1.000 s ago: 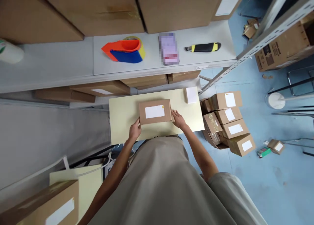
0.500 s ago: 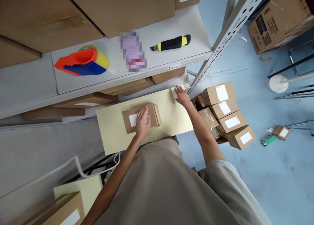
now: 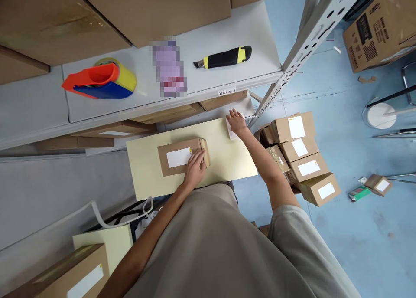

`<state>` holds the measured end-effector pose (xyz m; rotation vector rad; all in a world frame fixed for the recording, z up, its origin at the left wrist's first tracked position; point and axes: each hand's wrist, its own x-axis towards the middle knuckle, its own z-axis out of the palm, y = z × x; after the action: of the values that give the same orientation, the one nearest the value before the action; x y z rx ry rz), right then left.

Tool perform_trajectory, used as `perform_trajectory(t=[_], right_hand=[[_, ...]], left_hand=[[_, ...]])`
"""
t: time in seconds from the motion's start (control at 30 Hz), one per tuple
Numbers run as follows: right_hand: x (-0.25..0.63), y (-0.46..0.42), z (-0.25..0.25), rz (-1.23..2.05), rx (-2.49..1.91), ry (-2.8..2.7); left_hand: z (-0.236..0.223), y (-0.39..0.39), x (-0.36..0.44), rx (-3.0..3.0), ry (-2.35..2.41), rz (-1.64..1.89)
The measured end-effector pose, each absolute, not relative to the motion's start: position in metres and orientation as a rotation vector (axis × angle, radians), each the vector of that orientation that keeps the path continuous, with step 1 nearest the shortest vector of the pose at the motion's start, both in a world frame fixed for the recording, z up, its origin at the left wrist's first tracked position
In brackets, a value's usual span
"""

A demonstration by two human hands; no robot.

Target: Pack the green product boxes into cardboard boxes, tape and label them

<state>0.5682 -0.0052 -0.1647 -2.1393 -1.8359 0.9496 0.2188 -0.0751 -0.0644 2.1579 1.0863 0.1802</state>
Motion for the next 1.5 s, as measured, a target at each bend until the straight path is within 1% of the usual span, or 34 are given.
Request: perform_trajectory(t=[0.17,0.27,0.5,0.63,0.83,1.0,1.2,1.33,1.5], right_hand=[[0.561,-0.023,-0.168,0.863,-2.134,-1.804],[0.563,-0.018,-0.174,0.847,-2.139,-1.793],[0.573,0.009,-0.182,0.984,-2.171,-1.769],[0.568,0.000,-0.175,0.872,-2.158,-1.800],[0.549,-0.044,-0.144,0.472,-2.143,-1.973],[0.546,-0.094,-0.120,0.269,-2.147,-1.867],[0.552,-0.135,-0.101,0.209,-2.061,-1.865],[0.543,-0.162,-0.092,0.131,-2.003,-1.966],[0.524,-0.211,-0.098,0.143,-1.946,-2.152]], left_hand=[[-0.064,-0.077,0.230,2.164,1.058,0.157],[-0.064,-0.082,0.233,2.166,1.012,0.123],[-0.061,-0.089,0.236,2.177,0.979,0.101],[-0.060,-0.089,0.232,2.197,0.999,0.117],[-0.060,-0.092,0.232,2.259,1.001,0.102],[-0.063,-0.094,0.239,2.287,0.951,0.056],[-0.071,-0.091,0.260,2.299,0.865,0.011],[-0.083,-0.072,0.288,2.236,0.847,-0.025],[-0.104,-0.043,0.329,2.132,0.854,-0.265]])
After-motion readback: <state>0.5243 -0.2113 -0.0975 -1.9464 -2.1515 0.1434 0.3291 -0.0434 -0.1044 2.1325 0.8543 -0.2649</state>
